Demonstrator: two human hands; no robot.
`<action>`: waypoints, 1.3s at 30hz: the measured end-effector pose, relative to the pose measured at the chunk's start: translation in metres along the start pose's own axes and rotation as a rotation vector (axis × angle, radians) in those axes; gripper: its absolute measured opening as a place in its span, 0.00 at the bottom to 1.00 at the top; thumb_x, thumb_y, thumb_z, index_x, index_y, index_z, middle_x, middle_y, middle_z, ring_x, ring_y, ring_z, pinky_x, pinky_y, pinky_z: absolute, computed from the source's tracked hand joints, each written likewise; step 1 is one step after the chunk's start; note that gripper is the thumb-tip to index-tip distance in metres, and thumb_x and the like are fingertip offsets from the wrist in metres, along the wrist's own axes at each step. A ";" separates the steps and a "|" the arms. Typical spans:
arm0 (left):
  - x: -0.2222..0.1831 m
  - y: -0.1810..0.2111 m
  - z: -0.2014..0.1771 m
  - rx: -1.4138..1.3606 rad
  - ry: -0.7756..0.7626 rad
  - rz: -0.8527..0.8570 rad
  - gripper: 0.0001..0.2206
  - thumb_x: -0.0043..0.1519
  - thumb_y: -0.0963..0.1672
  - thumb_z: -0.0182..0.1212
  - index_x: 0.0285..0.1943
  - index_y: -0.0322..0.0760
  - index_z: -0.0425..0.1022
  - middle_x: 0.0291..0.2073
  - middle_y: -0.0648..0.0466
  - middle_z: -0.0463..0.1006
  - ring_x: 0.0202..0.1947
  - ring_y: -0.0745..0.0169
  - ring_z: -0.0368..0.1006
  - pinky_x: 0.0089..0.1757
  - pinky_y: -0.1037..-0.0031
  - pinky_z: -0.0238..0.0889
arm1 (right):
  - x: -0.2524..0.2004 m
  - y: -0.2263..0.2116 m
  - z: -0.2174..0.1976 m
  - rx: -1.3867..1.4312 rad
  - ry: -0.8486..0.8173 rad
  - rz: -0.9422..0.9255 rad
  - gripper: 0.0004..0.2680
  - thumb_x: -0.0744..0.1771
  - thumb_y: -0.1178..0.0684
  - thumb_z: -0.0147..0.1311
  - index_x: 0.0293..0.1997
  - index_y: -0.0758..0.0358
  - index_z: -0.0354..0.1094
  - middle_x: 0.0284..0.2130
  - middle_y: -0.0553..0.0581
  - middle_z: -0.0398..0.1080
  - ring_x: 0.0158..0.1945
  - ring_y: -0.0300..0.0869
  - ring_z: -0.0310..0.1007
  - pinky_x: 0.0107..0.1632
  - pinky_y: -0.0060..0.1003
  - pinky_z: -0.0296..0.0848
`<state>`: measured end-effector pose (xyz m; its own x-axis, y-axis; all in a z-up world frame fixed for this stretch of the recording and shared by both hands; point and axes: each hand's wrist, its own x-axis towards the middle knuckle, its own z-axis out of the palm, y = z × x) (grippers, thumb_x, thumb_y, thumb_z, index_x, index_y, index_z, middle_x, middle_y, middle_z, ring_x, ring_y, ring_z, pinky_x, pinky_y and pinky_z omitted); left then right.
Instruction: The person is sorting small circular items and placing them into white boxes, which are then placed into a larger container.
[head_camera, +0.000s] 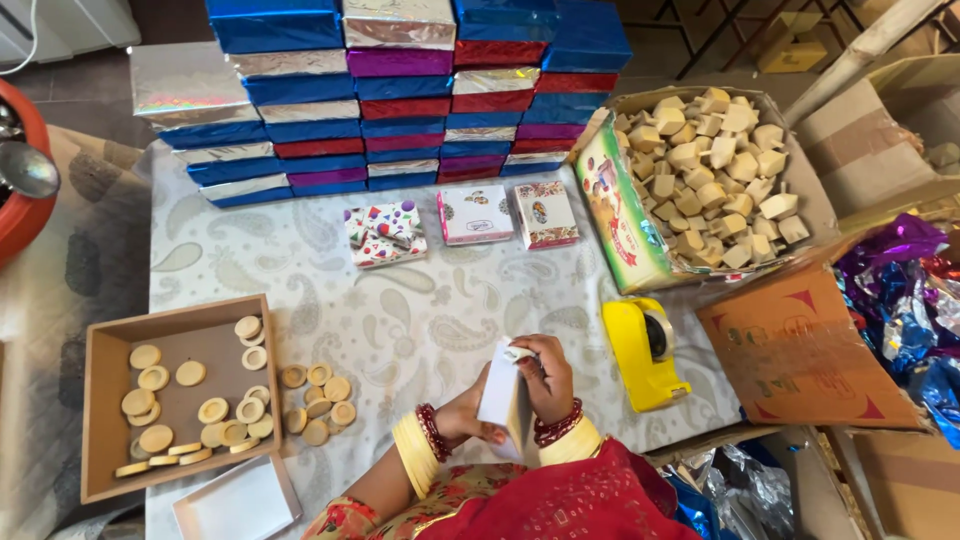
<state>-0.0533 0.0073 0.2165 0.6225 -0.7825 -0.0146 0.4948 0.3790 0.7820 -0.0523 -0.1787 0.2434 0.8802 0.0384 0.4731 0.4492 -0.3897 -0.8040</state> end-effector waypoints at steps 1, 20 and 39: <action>0.001 -0.004 0.000 0.001 -0.007 -0.004 0.57 0.42 0.38 0.71 0.80 0.43 0.34 0.65 0.50 0.64 0.68 0.55 0.60 0.65 0.57 0.54 | 0.001 0.008 -0.002 -0.004 0.007 0.001 0.06 0.69 0.59 0.53 0.50 0.68 0.71 0.47 0.59 0.72 0.52 0.42 0.71 0.55 0.33 0.70; 0.026 -0.012 -0.038 -0.944 0.734 0.495 0.27 0.53 0.48 0.60 0.62 0.35 0.69 0.54 0.48 0.77 0.57 0.47 0.71 0.59 0.51 0.60 | -0.057 0.021 0.065 0.475 0.173 0.536 0.11 0.68 0.64 0.49 0.56 0.67 0.66 0.51 0.56 0.69 0.53 0.39 0.69 0.54 0.33 0.70; 0.035 -0.029 -0.090 -0.157 0.876 0.284 0.23 0.59 0.42 0.61 0.64 0.35 0.65 0.51 0.42 0.76 0.51 0.45 0.75 0.52 0.53 0.67 | -0.041 0.073 0.015 -0.457 -0.305 0.010 0.09 0.61 0.65 0.57 0.41 0.59 0.77 0.40 0.57 0.72 0.47 0.52 0.71 0.50 0.44 0.71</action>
<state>0.0085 0.0129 0.1373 0.9364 -0.0233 -0.3503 0.2906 0.6112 0.7362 -0.0529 -0.1951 0.1599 0.9193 0.2708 0.2856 0.3875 -0.7491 -0.5372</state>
